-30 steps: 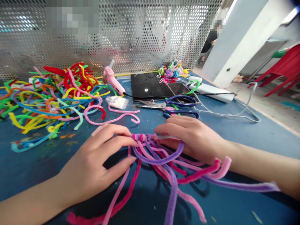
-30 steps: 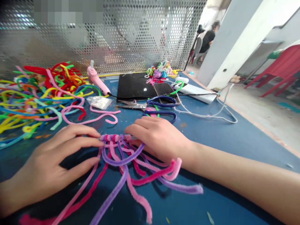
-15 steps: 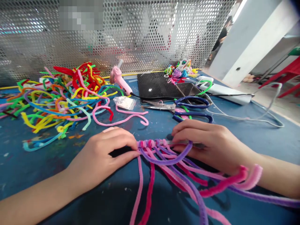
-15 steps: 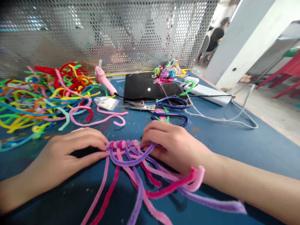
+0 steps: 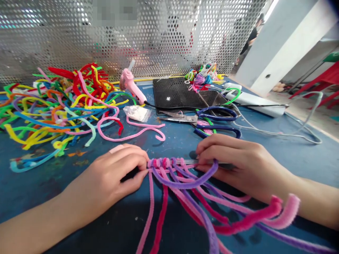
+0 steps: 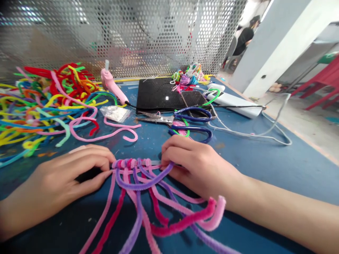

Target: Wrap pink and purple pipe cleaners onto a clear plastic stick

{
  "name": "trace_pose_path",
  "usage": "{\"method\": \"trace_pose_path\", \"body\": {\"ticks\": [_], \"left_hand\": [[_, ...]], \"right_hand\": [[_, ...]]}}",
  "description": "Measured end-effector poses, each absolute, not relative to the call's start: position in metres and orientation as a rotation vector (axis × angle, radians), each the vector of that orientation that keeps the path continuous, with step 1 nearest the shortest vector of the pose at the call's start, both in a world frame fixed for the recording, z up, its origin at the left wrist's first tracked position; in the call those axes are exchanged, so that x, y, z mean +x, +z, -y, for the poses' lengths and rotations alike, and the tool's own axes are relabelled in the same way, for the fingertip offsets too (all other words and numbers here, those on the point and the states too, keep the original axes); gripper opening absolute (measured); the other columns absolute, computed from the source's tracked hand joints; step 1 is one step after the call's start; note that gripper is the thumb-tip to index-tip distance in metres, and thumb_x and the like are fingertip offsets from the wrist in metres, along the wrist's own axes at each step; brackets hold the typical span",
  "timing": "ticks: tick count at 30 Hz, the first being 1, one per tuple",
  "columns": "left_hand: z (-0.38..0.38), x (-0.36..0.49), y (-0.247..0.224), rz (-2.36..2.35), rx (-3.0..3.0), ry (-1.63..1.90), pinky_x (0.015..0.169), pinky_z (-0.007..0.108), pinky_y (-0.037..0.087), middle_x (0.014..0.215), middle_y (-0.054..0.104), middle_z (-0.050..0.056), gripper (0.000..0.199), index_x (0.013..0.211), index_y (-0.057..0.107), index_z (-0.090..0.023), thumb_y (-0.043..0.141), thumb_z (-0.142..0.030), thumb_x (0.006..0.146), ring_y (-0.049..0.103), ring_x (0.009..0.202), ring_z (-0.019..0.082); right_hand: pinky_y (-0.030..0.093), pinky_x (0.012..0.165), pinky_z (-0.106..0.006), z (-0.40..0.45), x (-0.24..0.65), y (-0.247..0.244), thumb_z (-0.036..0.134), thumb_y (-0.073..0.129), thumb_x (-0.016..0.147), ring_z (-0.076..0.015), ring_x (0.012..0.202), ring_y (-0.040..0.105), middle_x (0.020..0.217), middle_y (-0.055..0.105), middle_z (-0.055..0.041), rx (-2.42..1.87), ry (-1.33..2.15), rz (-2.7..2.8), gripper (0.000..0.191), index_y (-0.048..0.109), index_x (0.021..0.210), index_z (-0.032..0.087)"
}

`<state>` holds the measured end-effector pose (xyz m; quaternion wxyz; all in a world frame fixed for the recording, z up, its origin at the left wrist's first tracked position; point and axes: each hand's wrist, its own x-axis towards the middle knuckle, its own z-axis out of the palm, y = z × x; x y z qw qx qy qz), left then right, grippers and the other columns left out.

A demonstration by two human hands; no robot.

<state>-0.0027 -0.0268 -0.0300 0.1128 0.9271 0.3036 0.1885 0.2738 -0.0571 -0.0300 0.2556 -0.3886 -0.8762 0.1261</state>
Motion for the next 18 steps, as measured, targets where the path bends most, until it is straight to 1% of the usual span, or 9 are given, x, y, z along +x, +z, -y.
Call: {"method": "trace_pose_path", "body": {"ticks": [3,5,7,9,12,15,16,18], "left_hand": [[0.0262,-0.0028,-0.0302,-0.866,2.754,0.575,0.086,0.022,0.045,0.091,0.065,0.001,0.007,0.083,0.055,-0.021,0.049,-0.020,0.086,0.061,0.092,0.015],[0.0266,-0.0025,-0.0290,-0.863,2.785,0.573,0.086,0.021,0.044,0.090,0.065,0.001,0.006,0.085,0.055,-0.020,0.050,-0.018,0.085,0.061,0.090,0.013],[0.0277,-0.0020,-0.0276,-0.874,2.799,0.565,0.086,0.020,0.043,0.091,0.064,0.001,0.006,0.087,0.055,-0.020,0.050,-0.016,0.085,0.060,0.090,0.012],[0.0298,-0.0011,-0.0264,-0.897,2.778,0.568,0.086,0.019,0.042,0.092,0.064,0.000,0.008,0.087,0.055,-0.020,0.050,-0.014,0.085,0.059,0.091,0.011],[0.0332,0.0010,-0.0256,-0.980,2.700,0.601,0.082,0.022,0.043,0.091,0.064,0.000,0.007,0.086,0.056,-0.021,0.051,-0.017,0.085,0.059,0.089,0.012],[0.0343,0.0027,-0.0254,-1.025,2.665,0.629,0.083,0.024,0.043,0.091,0.064,0.000,0.006,0.089,0.058,-0.021,0.055,-0.020,0.084,0.059,0.088,0.013],[0.0340,0.0029,-0.0252,-1.009,2.668,0.627,0.083,0.024,0.043,0.090,0.064,0.000,0.005,0.088,0.059,-0.020,0.056,-0.020,0.083,0.058,0.088,0.013],[0.0333,0.0032,-0.0246,-0.953,2.686,0.598,0.083,0.022,0.042,0.089,0.063,0.000,0.004,0.082,0.059,-0.020,0.056,-0.018,0.083,0.058,0.089,0.012]], "right_hand": [[0.051,0.074,-0.023,0.0575,0.2725,-0.0298,0.014,0.049,0.086,-0.0141,0.085,0.062,0.093,0.063,-0.0058,-1.066,0.297,2.379,0.011,0.058,0.085,0.020],[0.052,0.072,-0.024,0.0578,0.2727,-0.0304,0.020,0.049,0.087,-0.0146,0.084,0.063,0.093,0.064,-0.0057,-1.104,0.243,2.368,0.010,0.056,0.093,0.021],[0.052,0.072,-0.025,0.0577,0.2735,-0.0314,0.024,0.051,0.088,-0.0147,0.083,0.063,0.094,0.064,-0.0051,-1.174,0.186,2.363,0.017,0.052,0.104,0.021],[0.052,0.071,-0.026,0.0572,0.2744,-0.0330,0.026,0.053,0.086,-0.0146,0.080,0.063,0.094,0.065,-0.0042,-1.253,0.157,2.358,0.024,0.048,0.109,0.021],[0.053,0.065,-0.025,0.0562,0.2746,-0.0363,0.027,0.060,0.081,-0.0141,0.072,0.063,0.089,0.066,-0.0028,-1.306,0.169,2.276,0.029,0.047,0.107,0.021],[0.052,0.061,-0.026,0.0561,0.2736,-0.0374,0.034,0.065,0.077,-0.0147,0.068,0.063,0.083,0.066,-0.0031,-1.349,0.201,2.150,0.035,0.049,0.105,0.019],[0.052,0.061,-0.026,0.0562,0.2733,-0.0368,0.036,0.064,0.077,-0.0151,0.068,0.063,0.083,0.066,-0.0039,-1.360,0.218,2.144,0.034,0.051,0.104,0.019],[0.052,0.063,-0.027,0.0561,0.2731,-0.0347,0.036,0.061,0.080,-0.0156,0.071,0.063,0.087,0.065,-0.0062,-1.326,0.246,2.198,0.024,0.056,0.095,0.018]]}}
